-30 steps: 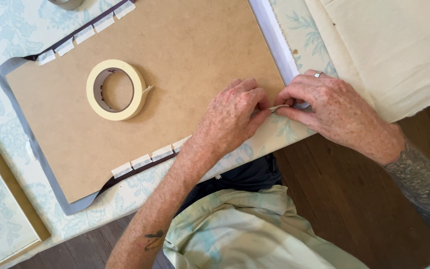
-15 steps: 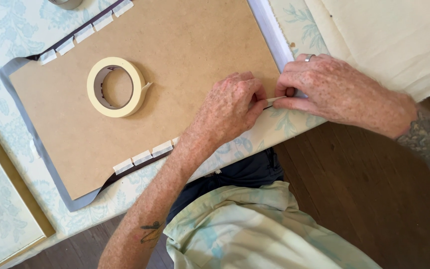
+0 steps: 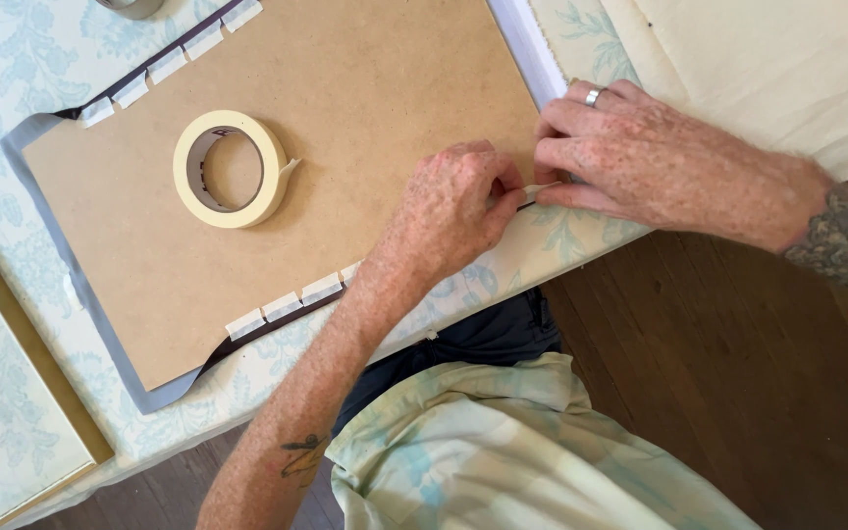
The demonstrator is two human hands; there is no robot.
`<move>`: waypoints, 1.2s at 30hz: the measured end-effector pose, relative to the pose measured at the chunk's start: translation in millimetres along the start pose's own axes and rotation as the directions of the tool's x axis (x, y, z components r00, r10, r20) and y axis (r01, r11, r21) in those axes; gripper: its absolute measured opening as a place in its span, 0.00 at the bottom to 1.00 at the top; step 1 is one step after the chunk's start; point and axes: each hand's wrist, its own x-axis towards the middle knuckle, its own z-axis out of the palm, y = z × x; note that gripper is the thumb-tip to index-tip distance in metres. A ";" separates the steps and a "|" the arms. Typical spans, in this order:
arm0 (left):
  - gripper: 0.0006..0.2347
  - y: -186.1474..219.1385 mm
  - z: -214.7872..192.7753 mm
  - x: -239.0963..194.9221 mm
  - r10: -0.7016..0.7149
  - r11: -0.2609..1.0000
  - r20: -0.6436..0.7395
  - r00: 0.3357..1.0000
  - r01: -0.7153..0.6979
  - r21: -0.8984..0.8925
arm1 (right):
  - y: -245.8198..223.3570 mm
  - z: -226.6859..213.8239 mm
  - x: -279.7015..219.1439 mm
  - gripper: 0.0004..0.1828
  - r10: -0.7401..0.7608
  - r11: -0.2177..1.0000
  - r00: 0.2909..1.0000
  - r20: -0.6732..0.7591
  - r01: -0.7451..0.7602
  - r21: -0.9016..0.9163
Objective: Securing fabric to a backing board using masking tape as part of a picture framing process.
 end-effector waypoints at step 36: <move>0.04 11.3 -15.6 13.0 -0.173 0.984 0.147 0.974 0.177 -0.014 | 21.3 8.6 12.1 0.22 0.016 0.965 0.990 0.138 -0.051 0.257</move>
